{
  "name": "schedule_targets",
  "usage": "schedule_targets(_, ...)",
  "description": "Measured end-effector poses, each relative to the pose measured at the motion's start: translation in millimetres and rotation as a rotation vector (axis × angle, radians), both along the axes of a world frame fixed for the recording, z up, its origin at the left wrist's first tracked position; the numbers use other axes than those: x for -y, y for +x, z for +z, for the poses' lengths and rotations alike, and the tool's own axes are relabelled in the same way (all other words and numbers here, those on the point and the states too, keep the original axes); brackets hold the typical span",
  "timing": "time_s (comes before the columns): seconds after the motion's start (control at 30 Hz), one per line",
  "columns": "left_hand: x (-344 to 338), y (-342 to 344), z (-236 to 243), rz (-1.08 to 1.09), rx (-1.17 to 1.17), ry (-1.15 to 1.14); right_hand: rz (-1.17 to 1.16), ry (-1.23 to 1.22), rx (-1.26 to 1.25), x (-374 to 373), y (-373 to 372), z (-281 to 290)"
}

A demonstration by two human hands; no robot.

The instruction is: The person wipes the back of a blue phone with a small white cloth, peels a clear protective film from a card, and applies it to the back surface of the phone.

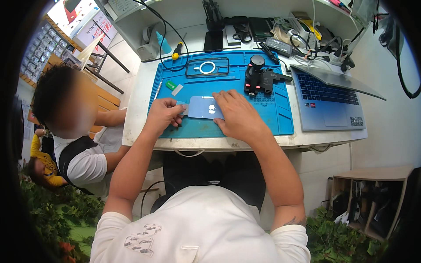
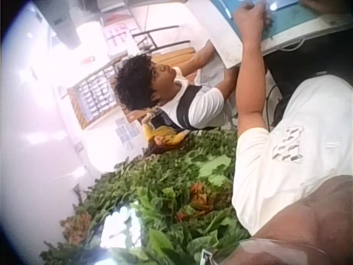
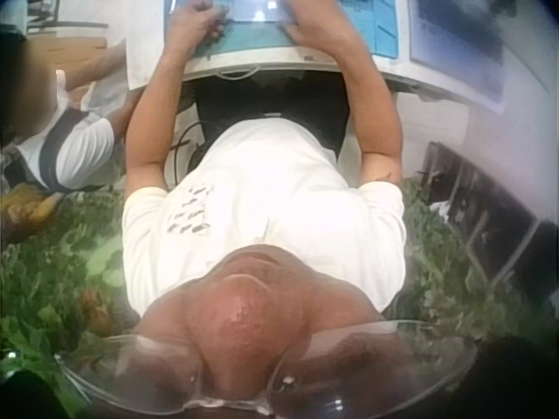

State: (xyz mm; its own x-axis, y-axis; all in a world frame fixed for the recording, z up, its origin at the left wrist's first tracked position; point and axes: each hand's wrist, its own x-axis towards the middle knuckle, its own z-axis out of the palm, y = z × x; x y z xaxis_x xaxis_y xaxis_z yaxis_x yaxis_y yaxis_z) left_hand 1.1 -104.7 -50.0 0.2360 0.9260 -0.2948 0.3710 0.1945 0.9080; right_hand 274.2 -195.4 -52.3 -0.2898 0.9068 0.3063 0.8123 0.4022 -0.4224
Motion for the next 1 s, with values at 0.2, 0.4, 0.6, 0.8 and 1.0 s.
schedule_targets(0.2,-1,1,1,-0.009,-0.048,0.023,-0.012,0.029,-0.030,0,4,-8)
schedule_targets(0.4,2,10,9,-0.022,-0.201,0.090,-0.005,0.034,-0.079,0,7,-10)
schedule_targets(0.6,7,12,17,-0.009,-0.241,0.131,-0.015,0.041,-0.112,0,9,-17)
schedule_targets(0.8,2,9,5,0.005,-0.158,0.103,-0.018,0.042,-0.118,1,9,-18)
schedule_targets(1.0,2,11,7,-0.013,-0.190,0.104,-0.021,0.034,-0.129,2,9,-17)
